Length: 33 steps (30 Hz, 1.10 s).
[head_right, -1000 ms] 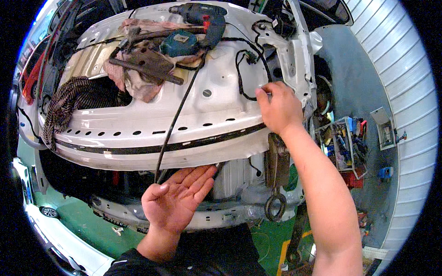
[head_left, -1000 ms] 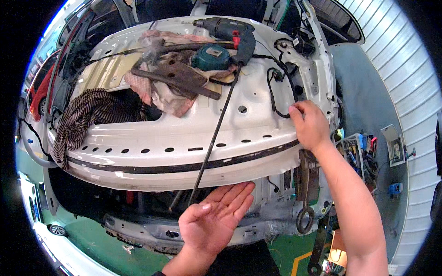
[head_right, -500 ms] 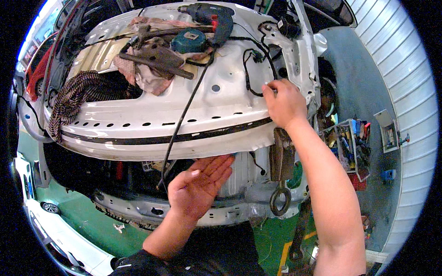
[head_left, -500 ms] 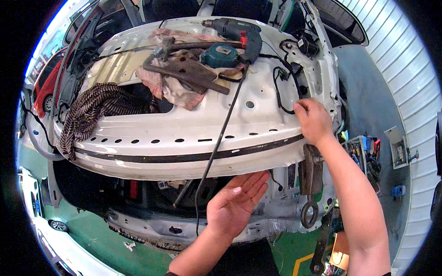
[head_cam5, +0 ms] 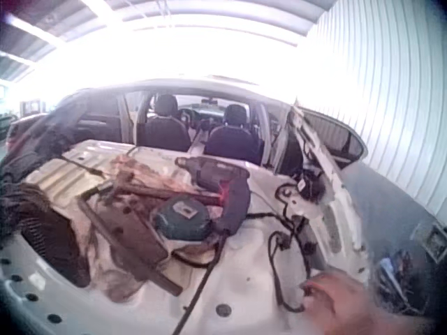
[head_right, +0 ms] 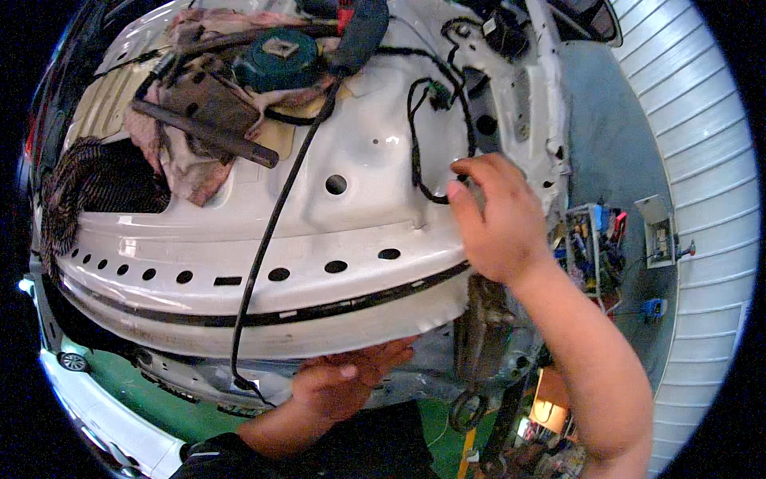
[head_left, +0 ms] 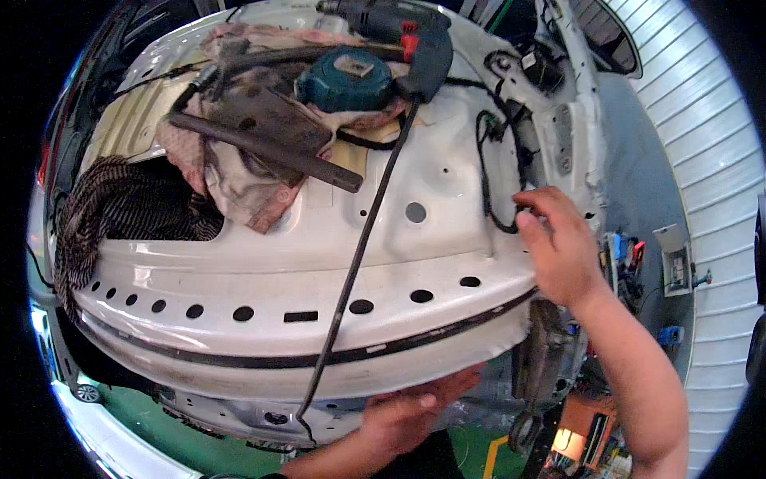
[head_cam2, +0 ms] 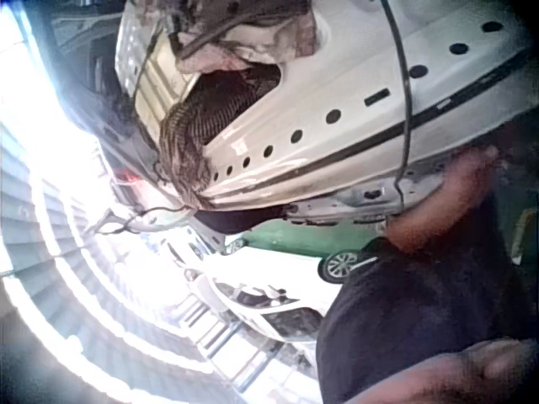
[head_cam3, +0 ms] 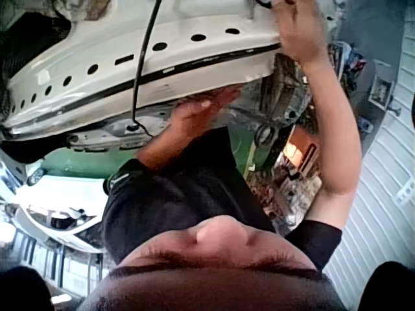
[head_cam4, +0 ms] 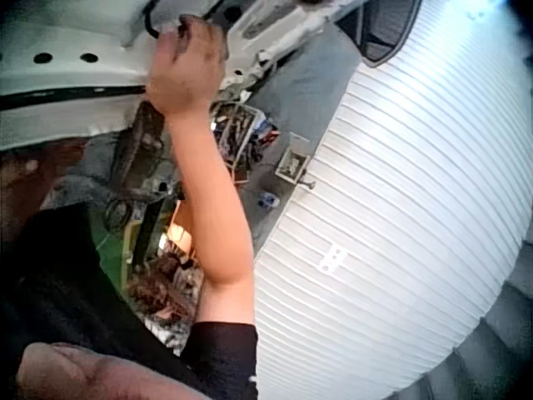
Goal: The person works on the interior of a car trunk, using a power drill and pliers to remove and adjust components and wiring. The person manipulates wires and metal parts within the trunk area.
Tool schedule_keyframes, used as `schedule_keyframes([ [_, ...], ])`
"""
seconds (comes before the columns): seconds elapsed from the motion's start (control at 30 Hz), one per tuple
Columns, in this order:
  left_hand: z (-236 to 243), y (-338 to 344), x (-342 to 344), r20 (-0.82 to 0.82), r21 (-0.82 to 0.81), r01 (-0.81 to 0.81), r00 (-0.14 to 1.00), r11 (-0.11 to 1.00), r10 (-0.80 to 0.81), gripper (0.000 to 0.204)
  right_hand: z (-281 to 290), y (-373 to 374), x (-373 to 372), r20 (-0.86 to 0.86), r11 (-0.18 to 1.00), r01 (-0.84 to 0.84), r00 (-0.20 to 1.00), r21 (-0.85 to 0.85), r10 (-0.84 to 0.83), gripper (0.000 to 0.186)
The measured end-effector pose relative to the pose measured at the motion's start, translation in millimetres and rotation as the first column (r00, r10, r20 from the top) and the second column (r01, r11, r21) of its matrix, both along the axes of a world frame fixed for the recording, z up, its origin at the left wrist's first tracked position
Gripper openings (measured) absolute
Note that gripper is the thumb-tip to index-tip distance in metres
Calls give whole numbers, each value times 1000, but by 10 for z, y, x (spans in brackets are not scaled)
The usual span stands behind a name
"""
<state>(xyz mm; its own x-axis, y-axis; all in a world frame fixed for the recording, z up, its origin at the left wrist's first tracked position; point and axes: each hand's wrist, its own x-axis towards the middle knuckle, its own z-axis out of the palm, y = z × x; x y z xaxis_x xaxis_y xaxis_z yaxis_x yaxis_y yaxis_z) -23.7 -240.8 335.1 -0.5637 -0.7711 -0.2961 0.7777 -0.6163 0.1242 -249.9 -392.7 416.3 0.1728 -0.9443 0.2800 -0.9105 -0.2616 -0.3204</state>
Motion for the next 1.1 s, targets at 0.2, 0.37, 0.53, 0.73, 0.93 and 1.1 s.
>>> schedule_keyframes([
  [0.2,-352,162,-169,-152,-13,-79,985,997,76,89,62,-24,51,42,997,-12,999,71,9,25],
  [0.37,-912,496,-269,-91,160,135,988,978,-122,86,122,-23,47,54,993,-30,998,114,24,26],
  [0.53,-1136,560,-452,-163,269,162,979,949,-121,71,97,-42,16,56,994,-61,997,90,57,26],
  [0.73,-481,124,-366,-35,122,98,995,988,-94,79,50,-18,-10,32,998,-33,999,57,32,25],
  [0.93,-299,30,-211,-130,-12,3,991,1000,-5,69,33,-4,-52,69,1000,-29,997,0,29,25],
  [1.1,-170,13,-205,-20,-72,-77,997,994,76,62,28,5,-56,47,999,29,998,23,-30,30],
])
